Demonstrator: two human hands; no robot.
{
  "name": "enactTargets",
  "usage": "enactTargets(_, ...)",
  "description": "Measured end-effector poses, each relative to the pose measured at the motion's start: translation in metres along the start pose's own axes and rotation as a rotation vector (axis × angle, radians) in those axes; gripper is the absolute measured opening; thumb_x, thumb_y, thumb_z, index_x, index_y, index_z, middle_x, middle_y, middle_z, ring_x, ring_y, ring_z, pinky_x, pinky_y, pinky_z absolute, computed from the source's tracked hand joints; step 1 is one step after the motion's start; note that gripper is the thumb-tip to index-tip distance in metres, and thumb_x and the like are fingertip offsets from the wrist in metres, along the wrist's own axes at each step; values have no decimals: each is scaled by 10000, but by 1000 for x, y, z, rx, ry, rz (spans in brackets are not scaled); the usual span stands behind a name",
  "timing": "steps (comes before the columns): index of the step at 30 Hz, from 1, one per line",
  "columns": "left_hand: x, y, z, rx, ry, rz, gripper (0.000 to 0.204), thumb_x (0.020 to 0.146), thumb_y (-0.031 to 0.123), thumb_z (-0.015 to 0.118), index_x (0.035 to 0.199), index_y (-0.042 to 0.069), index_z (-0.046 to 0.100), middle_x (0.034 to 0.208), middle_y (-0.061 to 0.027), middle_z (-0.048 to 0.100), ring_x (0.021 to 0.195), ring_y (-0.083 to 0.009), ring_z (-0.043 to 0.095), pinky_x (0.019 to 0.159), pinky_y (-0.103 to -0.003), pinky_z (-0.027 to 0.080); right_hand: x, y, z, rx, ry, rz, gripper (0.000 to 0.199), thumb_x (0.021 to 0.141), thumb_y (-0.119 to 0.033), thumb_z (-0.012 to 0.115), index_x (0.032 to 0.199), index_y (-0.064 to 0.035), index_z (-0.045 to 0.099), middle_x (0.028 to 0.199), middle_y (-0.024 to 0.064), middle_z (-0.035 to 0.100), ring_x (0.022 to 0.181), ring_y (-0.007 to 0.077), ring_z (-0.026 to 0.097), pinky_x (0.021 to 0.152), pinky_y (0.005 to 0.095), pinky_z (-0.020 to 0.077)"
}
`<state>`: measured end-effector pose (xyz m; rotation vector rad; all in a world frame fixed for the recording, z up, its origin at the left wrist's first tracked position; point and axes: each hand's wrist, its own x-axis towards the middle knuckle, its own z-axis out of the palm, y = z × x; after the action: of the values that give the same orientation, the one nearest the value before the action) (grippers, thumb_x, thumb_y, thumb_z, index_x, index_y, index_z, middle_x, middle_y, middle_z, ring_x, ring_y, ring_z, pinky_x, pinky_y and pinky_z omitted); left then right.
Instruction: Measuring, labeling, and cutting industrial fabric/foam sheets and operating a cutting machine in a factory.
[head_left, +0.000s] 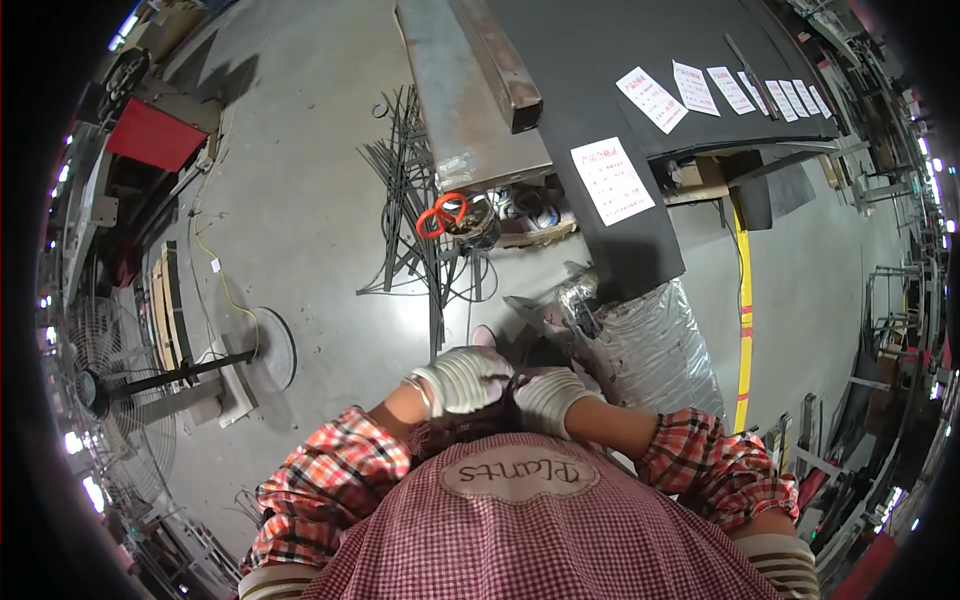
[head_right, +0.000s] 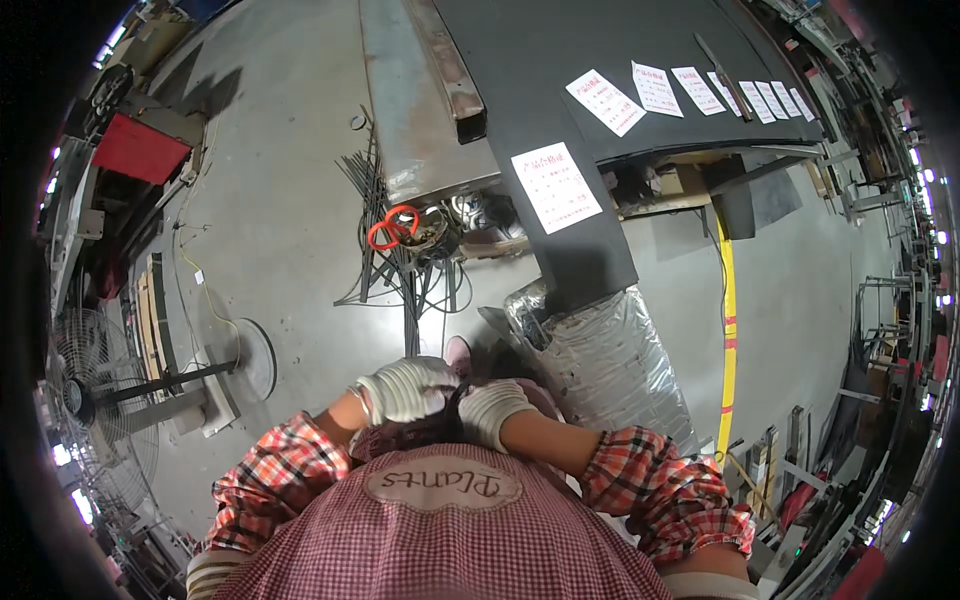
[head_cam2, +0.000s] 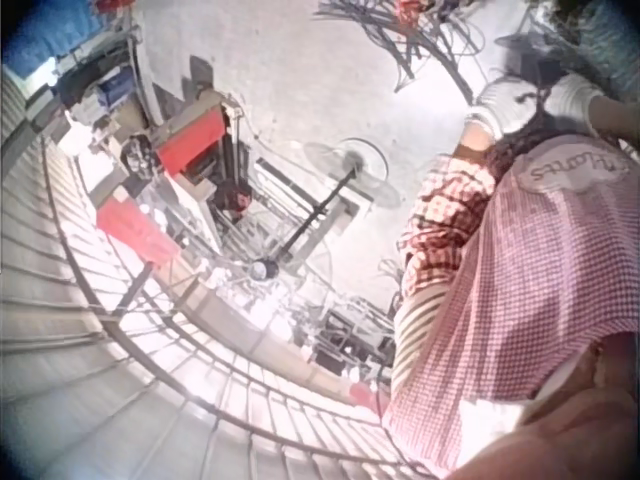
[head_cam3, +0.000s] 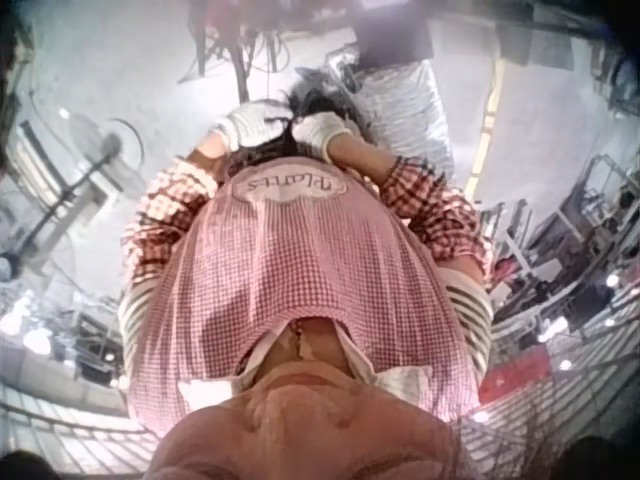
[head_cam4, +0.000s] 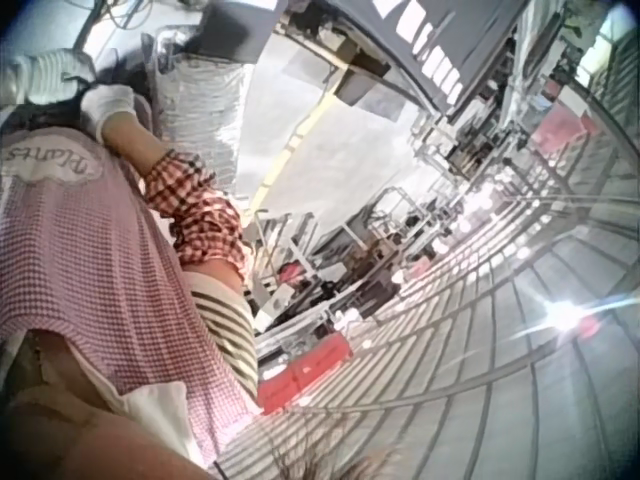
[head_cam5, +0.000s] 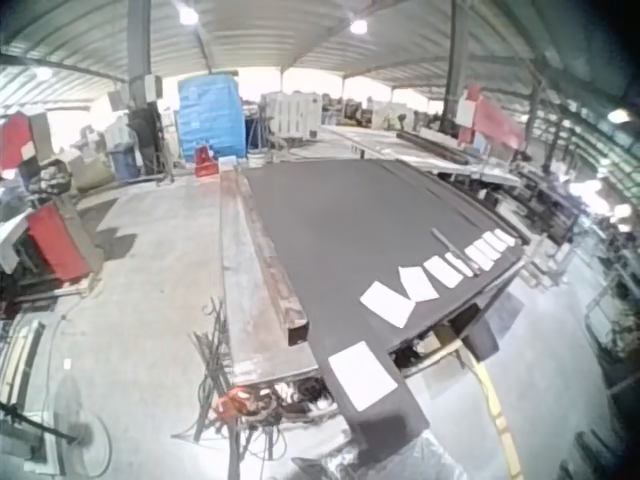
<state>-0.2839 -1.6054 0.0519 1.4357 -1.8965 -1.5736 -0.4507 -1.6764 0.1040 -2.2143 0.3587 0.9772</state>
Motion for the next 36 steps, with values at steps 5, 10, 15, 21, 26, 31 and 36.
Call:
enactTargets(5, 5, 6, 20, 421, -140, -484, 333, 737, 193, 581, 1039, 53, 593, 1029, -144, 606, 970, -334, 585, 828, -422, 467, 33, -1, 38, -121, 247, 135, 223, 815, -191, 463, 869, -60, 635, 860, 134, 667, 800, 263, 656, 654, 405, 500)
enactTargets(10, -4, -57, 39, 386, -164, -526, 172, 734, 163, 578, 775, 25, 672, 714, -140, 654, 702, -332, 639, 615, -395, 503, 32, -10, 51, -257, 626, 50, 217, 817, -171, 477, 764, -67, 660, 699, 84, 660, 752, 228, 642, 608, 391, 465)
enactTargets(15, -8, -42, 14, 13, -118, -106, 168, 699, 180, 631, 771, 34, 671, 652, -153, 622, 586, -290, 578, 548, -385, 453, 30, 2, 35, -414, 326, -126, 246, 832, -223, 483, 790, -77, 676, 839, 109, 651, 789, 256, 607, 764, 377, 411)
enactTargets(21, -30, -56, 23, -429, 113, -439, 345, 764, 165, 680, 1075, 30, 617, 884, -70, 677, 762, -173, 633, 691, -299, 507, -36, 14, 6, 764, 514, -378, 148, 718, -180, 680, 796, -57, 651, 953, 59, 613, 958, 251, 537, 865, 382, 392)
enactTargets(26, -72, -55, -35, -709, 72, -329, 635, 768, 277, 714, 1298, 41, 455, 1154, -86, 592, 1100, -171, 521, 980, -307, 370, -59, 16, -4, 918, 745, -478, 204, 797, -115, 681, 955, -22, 591, 874, 35, 617, 895, 104, 546, 804, 263, 448)
enactTargets(31, -44, 31, -82, -648, 504, -108, 559, 842, 214, 616, 1317, 0, 414, 1188, -132, 571, 1128, -169, 512, 971, -281, 369, -75, 21, -23, 1197, 603, -451, 270, 770, -241, 697, 876, -5, 619, 845, 60, 619, 723, 117, 555, 664, 280, 454)
enactTargets(36, -10, 94, -64, -759, 344, 115, 616, 875, 365, 563, 1336, -2, 384, 1211, -122, 556, 1164, -214, 486, 1019, -321, 319, -89, 43, -35, 1429, 570, -736, 278, 712, -112, 735, 948, -16, 623, 905, 105, 621, 777, 189, 583, 683, 312, 461)
